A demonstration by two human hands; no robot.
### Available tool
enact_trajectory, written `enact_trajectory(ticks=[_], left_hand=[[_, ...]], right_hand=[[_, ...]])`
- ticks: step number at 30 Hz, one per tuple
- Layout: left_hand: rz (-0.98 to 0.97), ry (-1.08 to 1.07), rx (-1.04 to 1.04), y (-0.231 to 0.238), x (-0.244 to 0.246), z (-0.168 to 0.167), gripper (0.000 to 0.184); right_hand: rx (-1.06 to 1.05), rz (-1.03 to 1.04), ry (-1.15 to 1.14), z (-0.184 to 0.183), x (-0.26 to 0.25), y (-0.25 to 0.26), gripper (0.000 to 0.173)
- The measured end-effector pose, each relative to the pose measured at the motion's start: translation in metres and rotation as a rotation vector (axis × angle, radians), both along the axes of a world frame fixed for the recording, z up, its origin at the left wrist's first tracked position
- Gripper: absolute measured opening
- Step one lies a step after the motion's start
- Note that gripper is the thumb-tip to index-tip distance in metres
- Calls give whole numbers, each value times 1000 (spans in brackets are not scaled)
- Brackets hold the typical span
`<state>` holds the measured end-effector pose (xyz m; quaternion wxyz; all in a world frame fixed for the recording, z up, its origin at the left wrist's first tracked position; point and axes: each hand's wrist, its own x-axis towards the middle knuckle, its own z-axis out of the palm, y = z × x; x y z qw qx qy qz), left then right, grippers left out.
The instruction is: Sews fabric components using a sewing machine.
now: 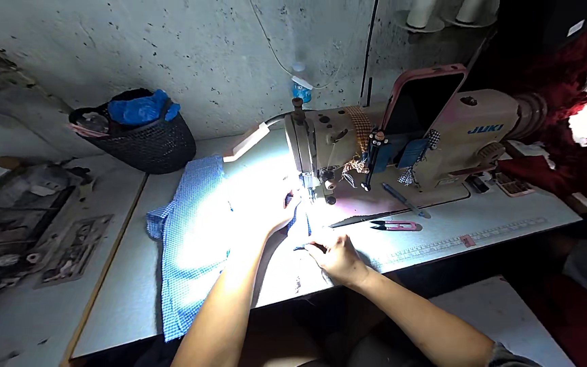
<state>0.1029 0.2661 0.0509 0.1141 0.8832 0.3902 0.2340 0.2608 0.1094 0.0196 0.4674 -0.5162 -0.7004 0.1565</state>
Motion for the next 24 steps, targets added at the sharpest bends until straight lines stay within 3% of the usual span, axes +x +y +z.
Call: enact_trajectory(ticks=[3, 5, 7, 10, 12, 19, 24], left_hand=[[98, 7, 43, -1, -7, 7, 35], [227, 43, -57, -19, -13, 25, 42], [270, -75, -195, -48, -20, 46, 33], [133, -439, -397, -97, -36, 49, 7], [-44, -603, -441, -129, -42, 35, 11], [-21, -668, -252, -184, -36, -15, 20], [23, -747, -86, -193, -25, -21, 26]], right_hand=[[8, -12, -25, 4, 0, 9, 15], [-20, -3, -41, 7, 2, 13, 16], [-54, 10, -57, 11, 5, 17, 19], [-59, 31, -84, 12, 11, 26, 19], [-83, 68, -104, 12, 17, 29, 19], [-61, 259, -220, 3, 25, -1, 18], [103, 283, -8, -1, 13, -38, 15]])
